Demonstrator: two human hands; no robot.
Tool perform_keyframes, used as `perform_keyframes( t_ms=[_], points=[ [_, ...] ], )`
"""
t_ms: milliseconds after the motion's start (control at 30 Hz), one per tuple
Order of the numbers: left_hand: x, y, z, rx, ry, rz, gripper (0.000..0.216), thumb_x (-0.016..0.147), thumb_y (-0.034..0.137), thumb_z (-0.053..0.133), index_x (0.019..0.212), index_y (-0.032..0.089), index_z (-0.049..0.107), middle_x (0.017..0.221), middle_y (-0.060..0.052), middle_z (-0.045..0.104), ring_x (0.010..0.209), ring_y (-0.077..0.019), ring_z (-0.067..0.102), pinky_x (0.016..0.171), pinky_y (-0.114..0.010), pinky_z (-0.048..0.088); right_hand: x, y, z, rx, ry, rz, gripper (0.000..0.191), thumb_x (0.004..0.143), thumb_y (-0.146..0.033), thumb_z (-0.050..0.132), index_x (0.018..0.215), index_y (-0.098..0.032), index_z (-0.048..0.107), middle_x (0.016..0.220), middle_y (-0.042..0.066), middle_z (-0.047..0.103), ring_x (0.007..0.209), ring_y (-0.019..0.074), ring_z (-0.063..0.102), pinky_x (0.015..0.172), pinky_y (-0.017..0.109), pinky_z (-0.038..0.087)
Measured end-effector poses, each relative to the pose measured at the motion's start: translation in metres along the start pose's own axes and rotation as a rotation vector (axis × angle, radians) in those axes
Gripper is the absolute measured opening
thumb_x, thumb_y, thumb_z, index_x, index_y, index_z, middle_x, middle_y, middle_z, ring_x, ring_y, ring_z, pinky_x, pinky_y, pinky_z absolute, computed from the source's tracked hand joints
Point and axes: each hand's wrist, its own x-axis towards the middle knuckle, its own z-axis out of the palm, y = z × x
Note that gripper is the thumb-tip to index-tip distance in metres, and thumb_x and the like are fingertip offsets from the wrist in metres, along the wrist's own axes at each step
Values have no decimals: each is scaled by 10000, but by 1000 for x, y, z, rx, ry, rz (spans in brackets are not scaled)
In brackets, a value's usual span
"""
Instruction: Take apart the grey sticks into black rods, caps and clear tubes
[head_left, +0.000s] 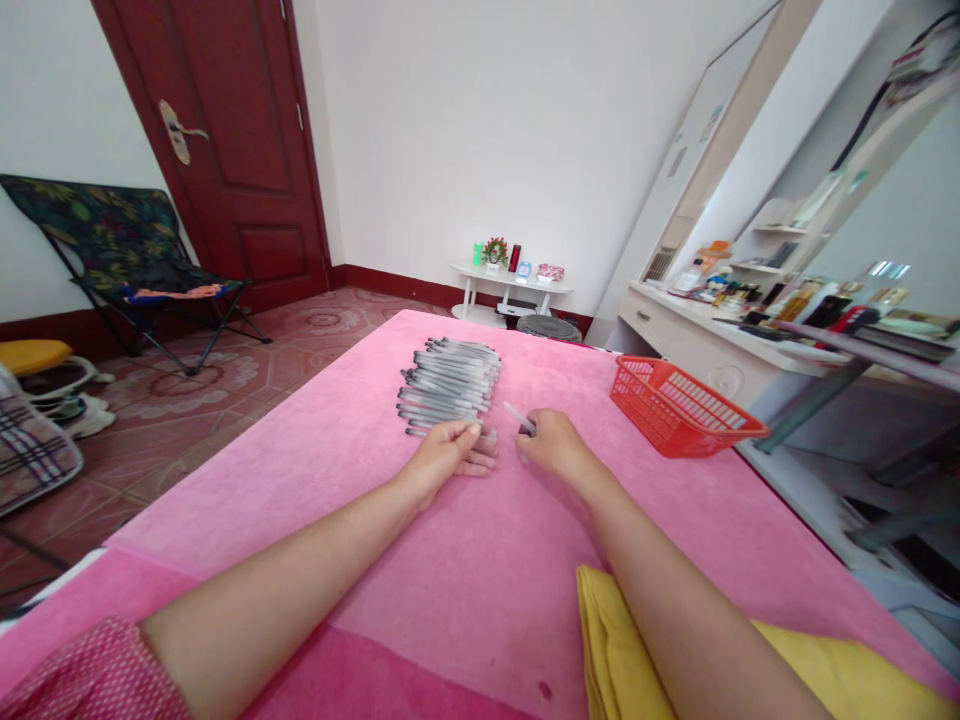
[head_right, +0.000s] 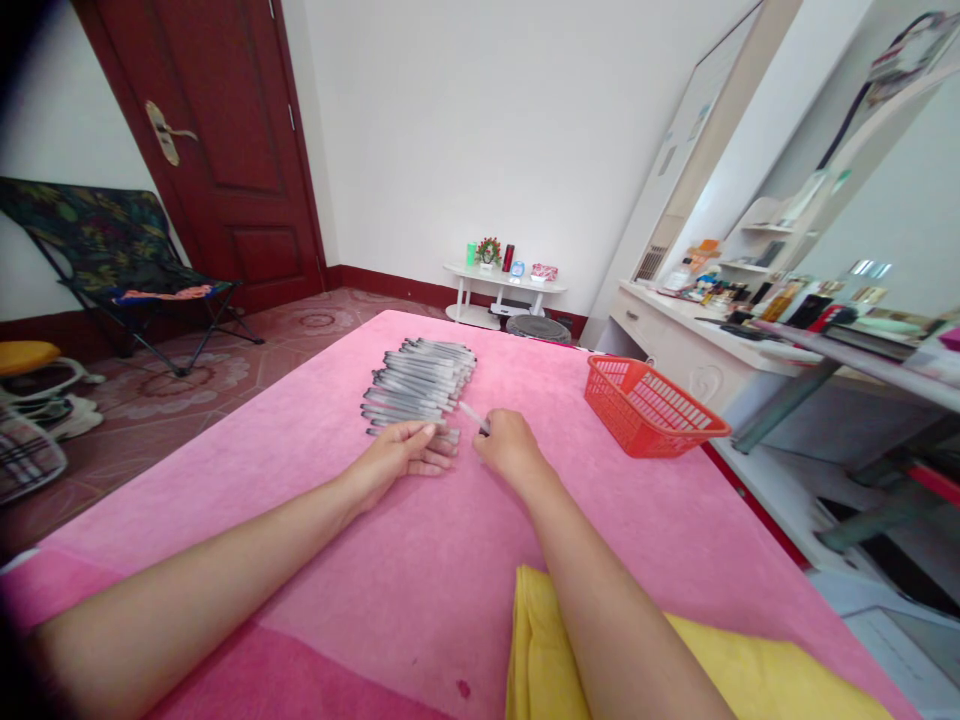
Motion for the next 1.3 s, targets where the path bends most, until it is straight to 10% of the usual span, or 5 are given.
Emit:
perform_keyframes(
  t_ms=[167,300,500,1100,1300],
  points=[
    [1,13,-7,-266,-55,-316,492,844,514,348,793,89,589,661,-104,625,632,-167,632,626,-278,510,-15,-40,-1,319,73,-226,153,716,-261,543,709,-132,625,630,19,629,545,117,520,490,200,312],
    [5,28,-37,17,-81,-421,447,821,484,427,727,91,617,547,-41,563,383,-64,458,359,-160,308,-16,-41,-2,444,121,-246,166,731,-283,558,758,-139,637,688,19,647,601,131,544,534,204,341],
    [7,57,-90,613,227,-123,413,749,464,528,557,104,599,418,4,482,332,-53,340,349,-189,198,-6,-23,-1,460,32,-194,142,738,-241,543,736,-147,649,702,25,665,638,145,585,562,210,360],
    [10,58,-114,392,457,-124,362,770,462,486,677,132,603,717,-92,696,634,-179,657,516,-232,402,4,-3,7,351,-4,-48,163,711,-211,563,837,-125,621,812,69,665,740,170,598,612,220,397],
    [21,38,-124,454,611,285,405,696,523,529,612,134,599,567,-53,639,469,-129,552,459,-229,383,7,3,6,407,44,-21,156,690,-190,565,821,-133,629,798,52,670,737,158,601,626,216,412]
  ],
)
